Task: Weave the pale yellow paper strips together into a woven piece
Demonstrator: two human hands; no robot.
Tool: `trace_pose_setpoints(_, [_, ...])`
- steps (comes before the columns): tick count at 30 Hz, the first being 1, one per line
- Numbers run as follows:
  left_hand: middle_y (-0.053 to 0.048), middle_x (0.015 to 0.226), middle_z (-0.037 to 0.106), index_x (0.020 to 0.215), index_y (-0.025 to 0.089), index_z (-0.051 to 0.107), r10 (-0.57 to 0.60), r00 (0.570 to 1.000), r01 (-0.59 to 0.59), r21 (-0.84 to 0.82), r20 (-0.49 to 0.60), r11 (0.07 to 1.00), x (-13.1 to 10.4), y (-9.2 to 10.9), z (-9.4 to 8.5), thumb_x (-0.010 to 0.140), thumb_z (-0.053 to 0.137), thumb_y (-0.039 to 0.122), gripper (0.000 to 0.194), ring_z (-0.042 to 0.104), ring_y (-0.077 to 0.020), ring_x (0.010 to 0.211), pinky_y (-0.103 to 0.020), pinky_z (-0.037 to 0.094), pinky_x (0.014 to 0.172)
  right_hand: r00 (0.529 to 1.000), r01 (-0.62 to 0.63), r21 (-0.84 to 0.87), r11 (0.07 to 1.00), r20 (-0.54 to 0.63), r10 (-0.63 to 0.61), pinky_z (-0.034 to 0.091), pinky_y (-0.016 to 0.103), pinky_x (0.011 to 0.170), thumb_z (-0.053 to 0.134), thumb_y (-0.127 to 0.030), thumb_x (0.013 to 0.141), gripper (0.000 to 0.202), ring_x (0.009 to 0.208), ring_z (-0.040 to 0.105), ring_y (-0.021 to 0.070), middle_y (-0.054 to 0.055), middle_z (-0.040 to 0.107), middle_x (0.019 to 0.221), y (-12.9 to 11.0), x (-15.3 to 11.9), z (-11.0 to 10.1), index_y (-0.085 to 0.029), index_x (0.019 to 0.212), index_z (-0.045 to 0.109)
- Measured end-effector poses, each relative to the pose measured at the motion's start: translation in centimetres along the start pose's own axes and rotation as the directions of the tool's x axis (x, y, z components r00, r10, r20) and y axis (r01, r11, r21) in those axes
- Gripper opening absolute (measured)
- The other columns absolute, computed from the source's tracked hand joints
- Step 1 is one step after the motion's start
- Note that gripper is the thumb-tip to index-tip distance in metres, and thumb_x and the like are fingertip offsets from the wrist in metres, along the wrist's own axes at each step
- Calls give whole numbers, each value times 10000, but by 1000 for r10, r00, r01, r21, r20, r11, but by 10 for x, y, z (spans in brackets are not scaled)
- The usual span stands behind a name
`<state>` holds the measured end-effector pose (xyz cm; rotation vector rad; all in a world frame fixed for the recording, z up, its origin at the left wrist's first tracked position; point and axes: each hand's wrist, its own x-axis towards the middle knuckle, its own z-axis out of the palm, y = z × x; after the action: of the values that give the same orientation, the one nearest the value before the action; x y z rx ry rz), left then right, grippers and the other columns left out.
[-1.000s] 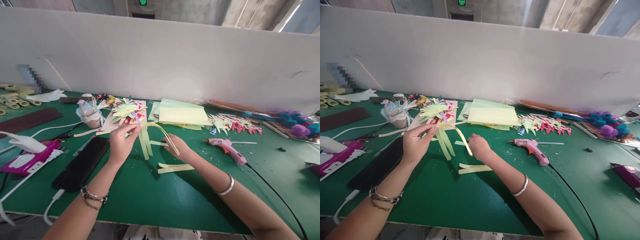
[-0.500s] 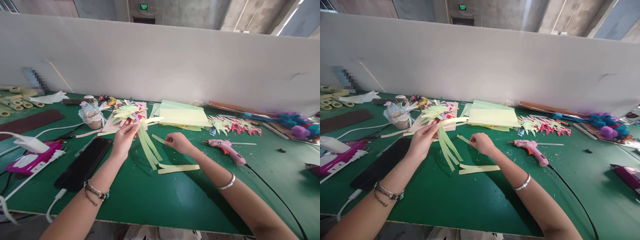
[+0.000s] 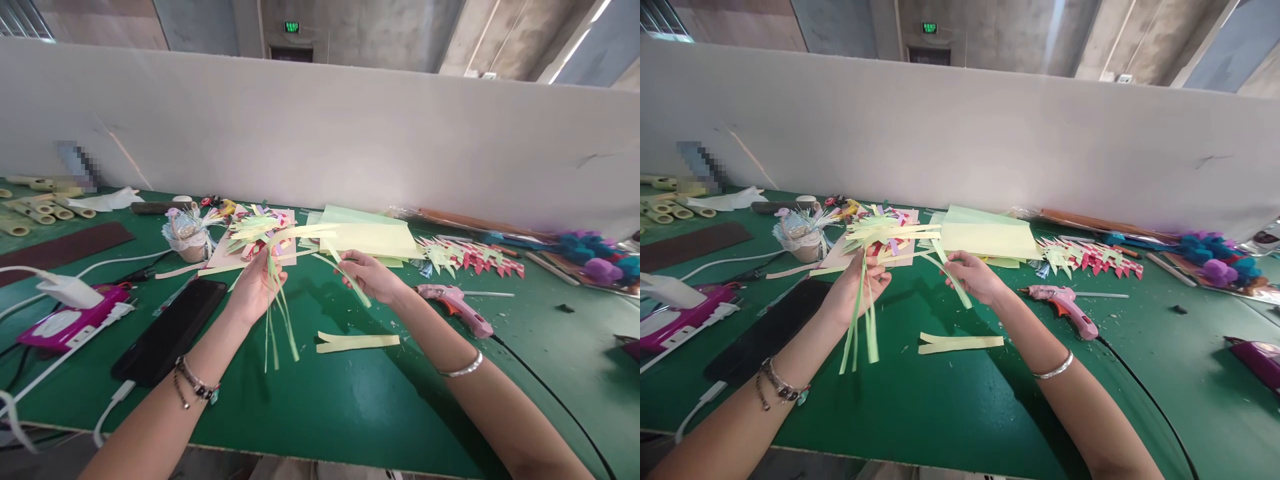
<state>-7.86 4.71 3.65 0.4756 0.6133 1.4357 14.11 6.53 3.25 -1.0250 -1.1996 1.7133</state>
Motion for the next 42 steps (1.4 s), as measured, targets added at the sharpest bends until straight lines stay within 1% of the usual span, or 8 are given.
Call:
trace_pose_setpoints(5, [80, 493, 558, 689, 149, 606, -29, 999, 28, -35, -28, 999, -1, -2, 1, 821, 598, 227, 154, 482, -21, 383, -176, 429, 479, 999, 38, 8, 999, 18, -38, 414, 145, 474, 706, -241, 673, 242, 475, 509, 31, -70, 576, 585, -3, 0, -1, -179, 761, 489])
trace_pose_setpoints(9, [81, 509, 584, 712, 161, 599, -37, 996, 35, -22, -79, 999, -1, -3, 1, 792, 633, 231, 111, 516, -36, 400, -185, 441, 481, 998, 29, 112, 993, 52, -35, 466, 148, 590, 667, -197, 708, 101, 590, 576, 42, -19, 627, 671, -4, -1, -3, -147, 787, 631])
trace_pose_setpoints(14, [74, 504, 578, 705, 156, 599, -19, 996, 17, -23, -82, 1000, 4, -8, -5, 794, 632, 236, 123, 507, -38, 389, -185, 448, 481, 986, 121, 153, 981, 94, -136, 488, 219, 709, 687, -157, 650, 230, 755, 626, 100, 12, 681, 799, -9, -6, -3, -189, 878, 696])
trace_pose_setpoints(19, [73, 521, 565, 688, 163, 619, -8, 1000, 8, -47, -7, 999, 9, -15, -11, 795, 626, 235, 130, 496, -27, 410, -170, 437, 492, 960, 270, 43, 962, 68, -273, 469, 303, 813, 742, -225, 604, 237, 763, 615, 119, -3, 677, 807, -15, -12, 3, -223, 838, 706])
trace_pose_setpoints(23, [68, 521, 567, 690, 163, 628, 0, 999, -1, -36, -35, 999, 8, -16, -9, 785, 637, 223, 113, 496, -31, 413, -173, 441, 490, 936, 352, -50, 935, 15, -352, 450, 309, 794, 723, -273, 642, 216, 726, 589, 110, -4, 661, 784, -16, -12, 6, -213, 848, 699])
trace_pose_setpoints(27, [64, 499, 560, 688, 151, 626, -5, 995, 4, -11, -98, 1000, 5, -15, -5, 801, 615, 201, 124, 484, -32, 393, -175, 449, 486, 909, 404, -165, 900, -37, -415, 414, 290, 809, 661, -362, 711, 205, 835, 574, 137, 21, 646, 796, -15, -9, 2, -176, 626, 649])
trace_pose_setpoints(30, [63, 504, 562, 677, 154, 624, -38, 994, 44, 60, -104, 997, 3, -16, -6, 769, 650, 204, 108, 482, -31, 390, -167, 446, 473, 891, 404, -274, 873, -96, -443, 387, 285, 837, 615, -414, 747, 243, 885, 548, 139, 23, 628, 874, -16, -7, -3, -179, 715, 665])
trace_pose_setpoints(42, [-13, 682, 688, 708, 149, 704, 21, 988, 29, 312, -154, 950, 5, -28, -10, 607, 755, 158, 113, 620, -105, 630, -178, 498, 595, 955, 269, -234, 934, -59, -290, 365, 216, 474, 511, -550, 772, 398, 499, 485, 87, -9, 538, 621, -19, -11, -3, -168, 673, 563])
